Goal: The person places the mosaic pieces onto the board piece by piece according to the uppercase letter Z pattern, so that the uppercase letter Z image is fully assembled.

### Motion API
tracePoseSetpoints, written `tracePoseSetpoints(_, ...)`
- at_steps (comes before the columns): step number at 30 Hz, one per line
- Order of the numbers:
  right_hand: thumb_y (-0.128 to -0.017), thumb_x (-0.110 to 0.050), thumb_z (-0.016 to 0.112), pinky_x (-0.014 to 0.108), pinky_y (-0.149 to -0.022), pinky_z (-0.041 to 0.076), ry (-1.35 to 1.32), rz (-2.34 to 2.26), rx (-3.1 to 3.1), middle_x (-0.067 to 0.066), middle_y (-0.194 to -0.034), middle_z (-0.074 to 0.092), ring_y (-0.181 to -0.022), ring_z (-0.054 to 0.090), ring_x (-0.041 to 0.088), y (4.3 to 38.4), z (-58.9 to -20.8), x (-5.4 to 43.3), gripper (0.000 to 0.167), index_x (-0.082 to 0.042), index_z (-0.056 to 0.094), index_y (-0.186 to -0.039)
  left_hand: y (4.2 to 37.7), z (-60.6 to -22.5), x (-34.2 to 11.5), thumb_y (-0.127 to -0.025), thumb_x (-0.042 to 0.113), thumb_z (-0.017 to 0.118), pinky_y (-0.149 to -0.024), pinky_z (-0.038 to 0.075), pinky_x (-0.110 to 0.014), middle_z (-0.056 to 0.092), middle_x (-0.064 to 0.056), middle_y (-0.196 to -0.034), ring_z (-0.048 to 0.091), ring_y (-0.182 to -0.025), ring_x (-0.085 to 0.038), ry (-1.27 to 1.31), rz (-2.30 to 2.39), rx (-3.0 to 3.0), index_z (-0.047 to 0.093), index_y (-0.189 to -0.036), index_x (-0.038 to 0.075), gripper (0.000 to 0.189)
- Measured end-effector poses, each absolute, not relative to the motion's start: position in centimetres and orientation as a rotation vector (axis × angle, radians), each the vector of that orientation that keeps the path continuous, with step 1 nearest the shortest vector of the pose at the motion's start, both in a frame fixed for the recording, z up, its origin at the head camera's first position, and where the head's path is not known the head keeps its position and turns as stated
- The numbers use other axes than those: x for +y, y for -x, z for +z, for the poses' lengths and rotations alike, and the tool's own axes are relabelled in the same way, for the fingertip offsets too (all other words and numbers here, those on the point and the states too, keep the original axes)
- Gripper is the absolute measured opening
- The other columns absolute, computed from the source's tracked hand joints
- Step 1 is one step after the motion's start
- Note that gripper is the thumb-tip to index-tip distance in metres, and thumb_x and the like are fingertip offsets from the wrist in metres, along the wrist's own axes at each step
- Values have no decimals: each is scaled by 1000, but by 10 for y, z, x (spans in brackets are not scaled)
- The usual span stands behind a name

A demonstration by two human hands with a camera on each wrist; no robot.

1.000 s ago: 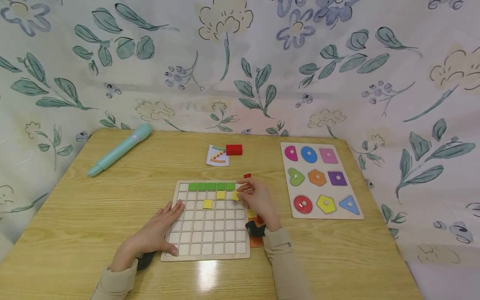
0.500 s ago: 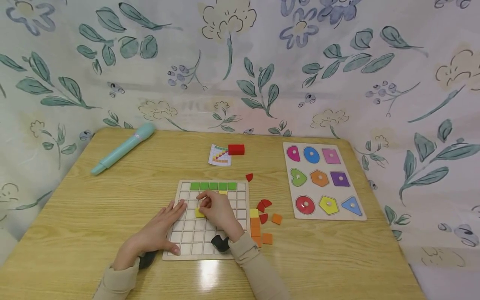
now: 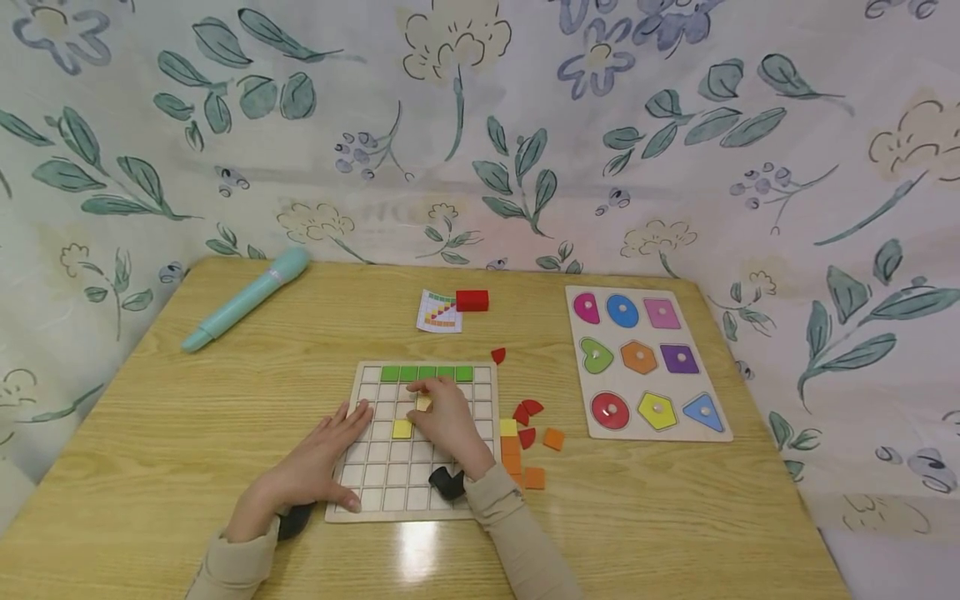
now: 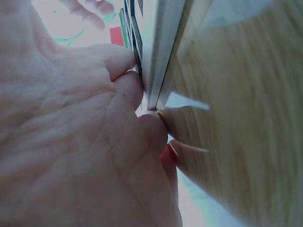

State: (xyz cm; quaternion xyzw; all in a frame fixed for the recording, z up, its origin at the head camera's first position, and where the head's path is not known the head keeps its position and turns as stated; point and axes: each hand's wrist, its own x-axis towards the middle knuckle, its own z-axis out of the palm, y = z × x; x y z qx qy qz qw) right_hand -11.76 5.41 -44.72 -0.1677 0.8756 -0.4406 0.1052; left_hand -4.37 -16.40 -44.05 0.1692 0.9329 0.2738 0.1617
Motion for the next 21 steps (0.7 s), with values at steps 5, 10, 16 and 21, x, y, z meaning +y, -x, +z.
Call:
tracePoseSetpoints(5,-86,-11,71,20,-64,45,478,-1323,2547,11,-112,64,-70,50,10,118,-448,56,31,-6,66,-116,43,-441,-164,-51,43,88,-119,10,-63,13,-20,-161,4,-149,-45,-483,793,2657,18,-153,-1,131)
tracePoseSetpoints(10,-89,-16,68,22,-70,49,438,-1347,2458,7,-112,67,-81,56,12,119,-446,63,28,-8,65,-116,43,-440,-164,-52,42,88,-119,9,-63,12,-19,-161,3,-149,-44,-481,800,2651,17,-153,0,131)
tracePoseSetpoints(16,-94,-13,62,26,-71,60,378,-1494,2209,15,-115,68,-84,71,18,122,-445,74,28,-3,62,-121,43,-439,-165,-52,42,88,-119,9,-62,11,-19,-162,3,-149,-44,-469,800,2649,17,-154,0,131)
tracePoseSetpoints(21,-97,-11,57,33,-78,61,374,-1578,2054,23,-121,65,-92,72,28,126,-442,87,33,3,58,-127,43,-439,-164,-51,41,88,-119,10,-61,12,-19,-162,4,-149,-44,-469,795,2657,18,-153,0,131)
